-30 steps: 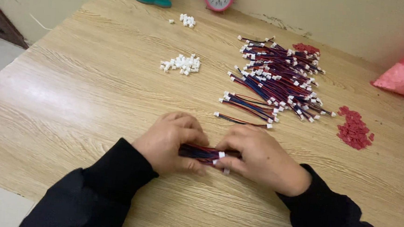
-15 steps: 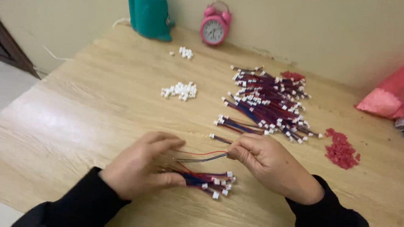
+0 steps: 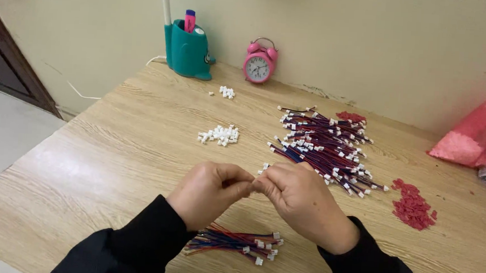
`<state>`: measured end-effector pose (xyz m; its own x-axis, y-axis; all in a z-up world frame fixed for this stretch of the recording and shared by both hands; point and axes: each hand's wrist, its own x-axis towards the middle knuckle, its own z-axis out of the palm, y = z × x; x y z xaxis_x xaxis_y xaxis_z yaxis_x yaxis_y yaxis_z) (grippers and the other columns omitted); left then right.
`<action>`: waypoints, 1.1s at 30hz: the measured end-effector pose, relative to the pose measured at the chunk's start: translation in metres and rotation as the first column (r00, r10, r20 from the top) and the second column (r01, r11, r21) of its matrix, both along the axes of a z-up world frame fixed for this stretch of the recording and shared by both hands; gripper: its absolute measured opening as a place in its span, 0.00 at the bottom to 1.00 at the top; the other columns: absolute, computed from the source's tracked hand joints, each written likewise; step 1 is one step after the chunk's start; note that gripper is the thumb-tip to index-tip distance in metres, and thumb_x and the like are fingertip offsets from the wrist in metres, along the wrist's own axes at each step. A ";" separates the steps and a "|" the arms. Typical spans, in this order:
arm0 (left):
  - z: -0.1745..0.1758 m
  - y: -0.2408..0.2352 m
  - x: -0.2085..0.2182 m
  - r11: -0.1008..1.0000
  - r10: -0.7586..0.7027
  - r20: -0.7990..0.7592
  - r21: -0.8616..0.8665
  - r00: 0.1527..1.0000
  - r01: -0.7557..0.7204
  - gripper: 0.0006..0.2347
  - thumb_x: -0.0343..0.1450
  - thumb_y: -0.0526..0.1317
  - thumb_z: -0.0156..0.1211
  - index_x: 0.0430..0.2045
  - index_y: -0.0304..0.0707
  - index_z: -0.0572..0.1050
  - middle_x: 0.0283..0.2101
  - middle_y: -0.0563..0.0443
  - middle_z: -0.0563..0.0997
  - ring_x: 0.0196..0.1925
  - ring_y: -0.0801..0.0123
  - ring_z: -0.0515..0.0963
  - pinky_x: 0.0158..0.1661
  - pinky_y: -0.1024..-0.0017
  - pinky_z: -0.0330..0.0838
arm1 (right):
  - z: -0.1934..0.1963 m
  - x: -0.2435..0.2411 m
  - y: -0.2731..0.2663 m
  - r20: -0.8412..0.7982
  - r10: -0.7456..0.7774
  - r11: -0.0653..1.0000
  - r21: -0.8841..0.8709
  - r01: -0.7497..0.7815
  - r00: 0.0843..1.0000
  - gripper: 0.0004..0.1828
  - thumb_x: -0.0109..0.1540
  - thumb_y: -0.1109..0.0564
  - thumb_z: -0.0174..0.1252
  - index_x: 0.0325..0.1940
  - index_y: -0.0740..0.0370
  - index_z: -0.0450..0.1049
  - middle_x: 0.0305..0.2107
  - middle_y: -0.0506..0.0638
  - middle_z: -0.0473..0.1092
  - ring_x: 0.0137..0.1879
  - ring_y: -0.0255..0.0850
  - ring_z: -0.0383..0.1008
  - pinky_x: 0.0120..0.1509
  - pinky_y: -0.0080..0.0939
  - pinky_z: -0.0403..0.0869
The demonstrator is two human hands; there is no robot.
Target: Attaching small white plastic connectors to the ends of wire bundles on a wooden table.
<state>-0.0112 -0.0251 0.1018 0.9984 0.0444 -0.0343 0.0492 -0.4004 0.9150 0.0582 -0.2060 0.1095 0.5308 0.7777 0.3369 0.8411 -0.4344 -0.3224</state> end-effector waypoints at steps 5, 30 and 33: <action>-0.024 0.012 0.010 0.991 0.062 0.074 0.115 0.995 -0.070 0.06 0.65 0.45 0.61 0.25 0.50 0.85 0.19 0.60 0.78 0.27 0.77 0.75 0.30 0.75 0.67 | -0.007 0.007 0.000 -0.106 -0.141 0.990 -0.013 0.140 0.984 0.20 0.67 0.44 0.45 0.26 0.55 0.69 0.20 0.51 0.70 0.33 0.51 0.72 0.41 0.50 0.67; -0.060 0.038 0.011 0.972 0.091 0.027 0.213 0.996 -0.094 0.09 0.65 0.46 0.60 0.31 0.49 0.84 0.30 0.50 0.85 0.42 0.56 0.83 0.39 0.63 0.76 | -0.027 0.016 0.045 -0.412 -0.045 0.991 -0.135 -0.012 0.910 0.09 0.61 0.54 0.53 0.36 0.58 0.78 0.28 0.61 0.76 0.41 0.57 0.78 0.45 0.51 0.73; -0.064 0.039 0.013 0.983 0.115 -0.012 0.143 0.993 -0.113 0.08 0.65 0.46 0.59 0.32 0.52 0.83 0.30 0.55 0.86 0.43 0.61 0.84 0.41 0.65 0.76 | -0.016 0.010 0.041 -0.505 -0.071 0.996 -0.077 0.037 0.860 0.08 0.59 0.55 0.55 0.33 0.58 0.78 0.25 0.58 0.77 0.36 0.46 0.78 0.43 0.45 0.73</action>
